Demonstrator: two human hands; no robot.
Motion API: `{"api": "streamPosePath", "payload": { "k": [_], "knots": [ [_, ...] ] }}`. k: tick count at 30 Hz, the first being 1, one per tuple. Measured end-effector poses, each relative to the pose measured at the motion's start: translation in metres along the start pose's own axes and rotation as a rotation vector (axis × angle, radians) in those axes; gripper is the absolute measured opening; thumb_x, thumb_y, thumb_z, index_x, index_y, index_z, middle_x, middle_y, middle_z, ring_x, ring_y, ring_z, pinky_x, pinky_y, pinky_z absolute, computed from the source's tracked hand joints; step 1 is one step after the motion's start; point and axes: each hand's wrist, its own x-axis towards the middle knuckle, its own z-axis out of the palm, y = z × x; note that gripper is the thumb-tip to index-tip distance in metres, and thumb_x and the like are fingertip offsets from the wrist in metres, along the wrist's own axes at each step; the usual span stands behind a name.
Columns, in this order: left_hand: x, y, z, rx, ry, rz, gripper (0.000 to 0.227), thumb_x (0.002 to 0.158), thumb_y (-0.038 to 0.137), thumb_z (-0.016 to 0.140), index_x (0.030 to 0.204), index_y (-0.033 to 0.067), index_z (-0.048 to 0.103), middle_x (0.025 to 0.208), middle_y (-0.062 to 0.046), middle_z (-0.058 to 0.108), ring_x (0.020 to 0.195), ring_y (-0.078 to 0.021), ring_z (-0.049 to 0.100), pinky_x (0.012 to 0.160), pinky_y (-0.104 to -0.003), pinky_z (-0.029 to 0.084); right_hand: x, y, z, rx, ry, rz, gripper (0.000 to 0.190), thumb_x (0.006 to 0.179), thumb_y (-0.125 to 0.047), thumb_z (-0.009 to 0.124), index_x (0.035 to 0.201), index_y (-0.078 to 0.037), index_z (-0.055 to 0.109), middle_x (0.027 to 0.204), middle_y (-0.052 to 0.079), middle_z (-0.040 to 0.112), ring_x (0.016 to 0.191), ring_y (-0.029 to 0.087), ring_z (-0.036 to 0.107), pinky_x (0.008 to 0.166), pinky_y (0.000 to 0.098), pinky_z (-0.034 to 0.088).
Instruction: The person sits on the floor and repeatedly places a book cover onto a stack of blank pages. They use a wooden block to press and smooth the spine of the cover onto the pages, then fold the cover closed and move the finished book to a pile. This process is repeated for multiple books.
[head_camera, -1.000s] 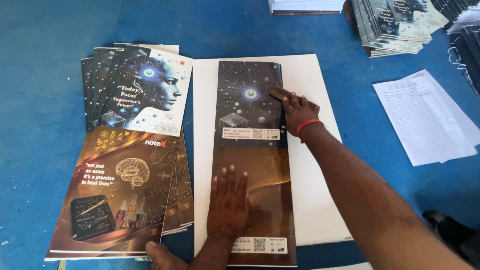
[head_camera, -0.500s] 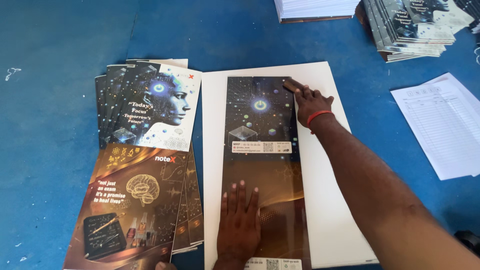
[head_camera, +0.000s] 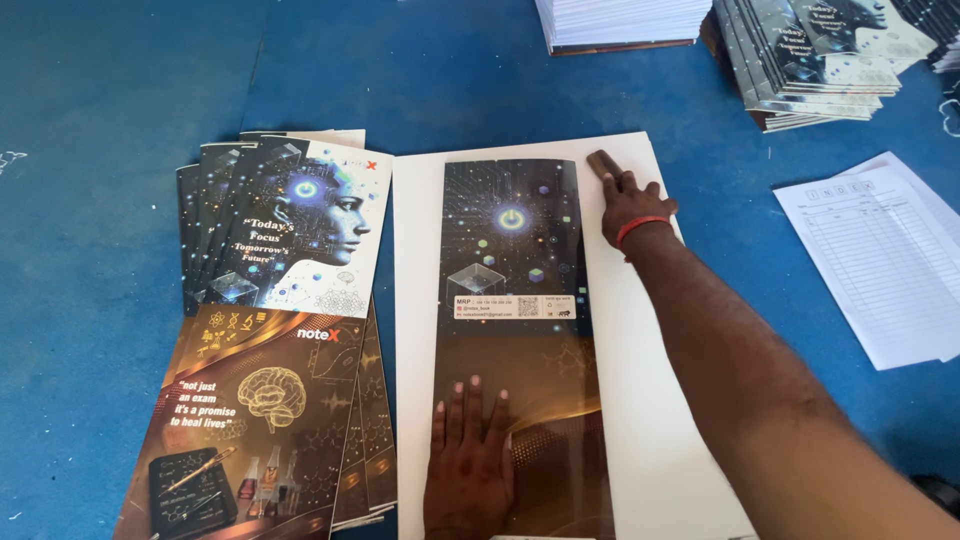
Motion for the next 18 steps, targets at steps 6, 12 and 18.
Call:
{"api": "streamPosePath", "payload": {
  "k": [6, 12, 18],
  "knots": [
    [0.000, -0.001, -0.001, -0.003, 0.004, 0.007, 0.056, 0.098, 0.031, 0.047, 0.151, 0.0135, 0.042, 0.160, -0.021, 0.031, 0.149, -0.0391, 0.024, 0.120, -0.054, 0.017, -0.038, 0.040, 0.010, 0.078, 0.005, 0.092, 0.064, 0.100, -0.022, 0.044, 0.162, -0.024, 0.029, 0.164, 0.008, 0.030, 0.136, 0.047, 0.044, 0.102, 0.0719, 0.042],
    [-0.006, -0.001, 0.006, 0.008, 0.032, 0.012, 0.058, 0.096, 0.033, 0.046, 0.151, 0.0153, 0.040, 0.160, -0.021, 0.028, 0.149, -0.0373, 0.023, 0.120, -0.053, 0.016, -0.129, 0.093, 0.032, 0.218, -0.083, 0.238, 0.067, 0.101, -0.019, 0.033, 0.165, -0.031, 0.016, 0.175, -0.010, 0.005, 0.147, 0.046, 0.032, 0.112, 0.0756, 0.030],
    [-0.010, -0.001, 0.013, 0.035, 0.017, 0.014, 0.056, 0.100, 0.033, 0.044, 0.153, 0.0156, 0.039, 0.162, -0.020, 0.029, 0.151, -0.0366, 0.023, 0.123, -0.052, 0.015, -0.216, 0.164, 0.089, 0.146, -0.196, 0.367, 0.068, 0.103, -0.022, 0.036, 0.167, -0.027, 0.017, 0.175, -0.001, 0.012, 0.151, 0.046, 0.032, 0.118, 0.0672, 0.033]
  ]
}}
